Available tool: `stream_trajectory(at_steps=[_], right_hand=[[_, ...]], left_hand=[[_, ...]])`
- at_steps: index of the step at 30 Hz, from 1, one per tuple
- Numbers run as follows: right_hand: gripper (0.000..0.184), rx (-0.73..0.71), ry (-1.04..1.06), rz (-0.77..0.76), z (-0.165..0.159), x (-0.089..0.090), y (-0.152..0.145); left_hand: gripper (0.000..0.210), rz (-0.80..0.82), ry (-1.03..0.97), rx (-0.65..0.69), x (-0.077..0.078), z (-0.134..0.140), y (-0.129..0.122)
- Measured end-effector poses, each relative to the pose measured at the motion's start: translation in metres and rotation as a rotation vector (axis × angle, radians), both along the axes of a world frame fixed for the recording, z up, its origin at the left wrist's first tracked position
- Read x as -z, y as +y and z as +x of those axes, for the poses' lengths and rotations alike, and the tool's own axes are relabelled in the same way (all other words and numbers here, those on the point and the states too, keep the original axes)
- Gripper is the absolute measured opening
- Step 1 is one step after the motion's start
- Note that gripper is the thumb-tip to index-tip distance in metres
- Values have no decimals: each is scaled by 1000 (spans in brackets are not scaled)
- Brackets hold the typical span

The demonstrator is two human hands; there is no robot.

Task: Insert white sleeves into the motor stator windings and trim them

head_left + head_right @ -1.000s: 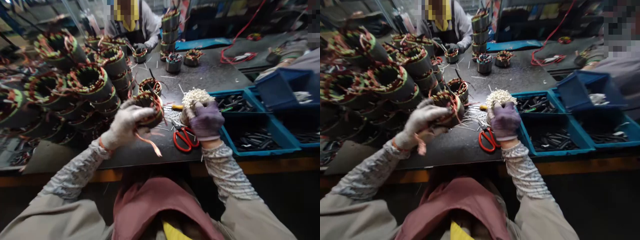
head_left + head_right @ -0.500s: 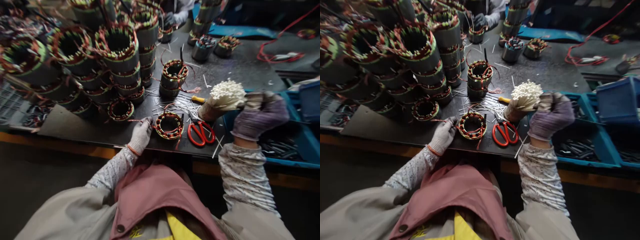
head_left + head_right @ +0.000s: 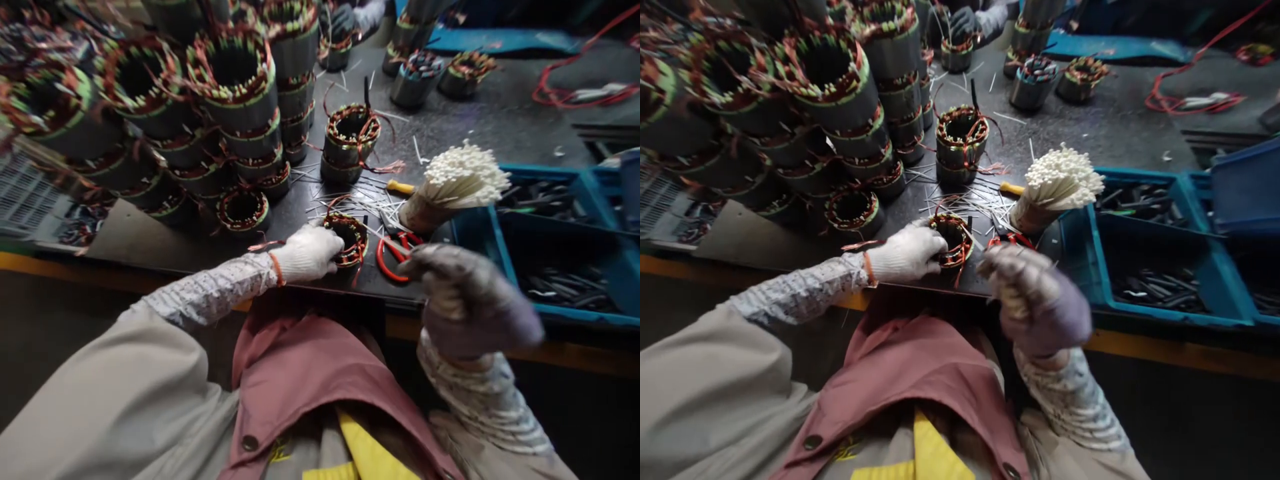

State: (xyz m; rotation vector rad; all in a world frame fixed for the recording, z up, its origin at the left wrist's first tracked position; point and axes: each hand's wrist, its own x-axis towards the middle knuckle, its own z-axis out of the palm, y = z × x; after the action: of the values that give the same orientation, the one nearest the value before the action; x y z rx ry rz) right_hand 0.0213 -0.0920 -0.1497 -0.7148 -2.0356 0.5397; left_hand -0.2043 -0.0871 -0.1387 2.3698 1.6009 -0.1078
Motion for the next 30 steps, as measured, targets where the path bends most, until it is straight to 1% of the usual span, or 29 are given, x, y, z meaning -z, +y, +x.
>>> stream_trajectory(at_steps=[2,4,5,7,9,11,13,16,18,24,27,30], right_hand=[[26,-105,38,2,-6,13,-32],[34,-138,107,-17,-9,25,-55],[36,-130,137,-37,-10,30,-63],[36,-99,150,-72,-6,38,-74],[34,-88,98,-94,2,46,-83],[32,-71,50,-114,9,54,-91],[33,-51,52,-145,13,62,-99],[37,-38,106,-205,11,72,-106],[39,-30,132,-215,9,75,-109],[40,13,142,-149,8,71,-112],[40,31,193,-162,6,75,-110],[39,13,202,-173,-2,80,-105]], left_hand=[[19,-16,-46,-81,6,-1,4],[18,34,-123,-122,14,0,-4],[17,82,-155,-109,19,0,-9],[19,183,-208,-31,26,-1,-17],[37,247,-227,17,30,-5,-21],[55,249,-220,21,31,-9,-20],[58,212,-208,12,31,-9,-17],[55,142,-187,-48,29,-6,-13],[56,133,-167,-88,29,-4,-13],[53,145,-149,-57,27,-4,-13],[52,147,-137,-67,26,-3,-13],[51,144,-152,-78,26,-2,-13]])
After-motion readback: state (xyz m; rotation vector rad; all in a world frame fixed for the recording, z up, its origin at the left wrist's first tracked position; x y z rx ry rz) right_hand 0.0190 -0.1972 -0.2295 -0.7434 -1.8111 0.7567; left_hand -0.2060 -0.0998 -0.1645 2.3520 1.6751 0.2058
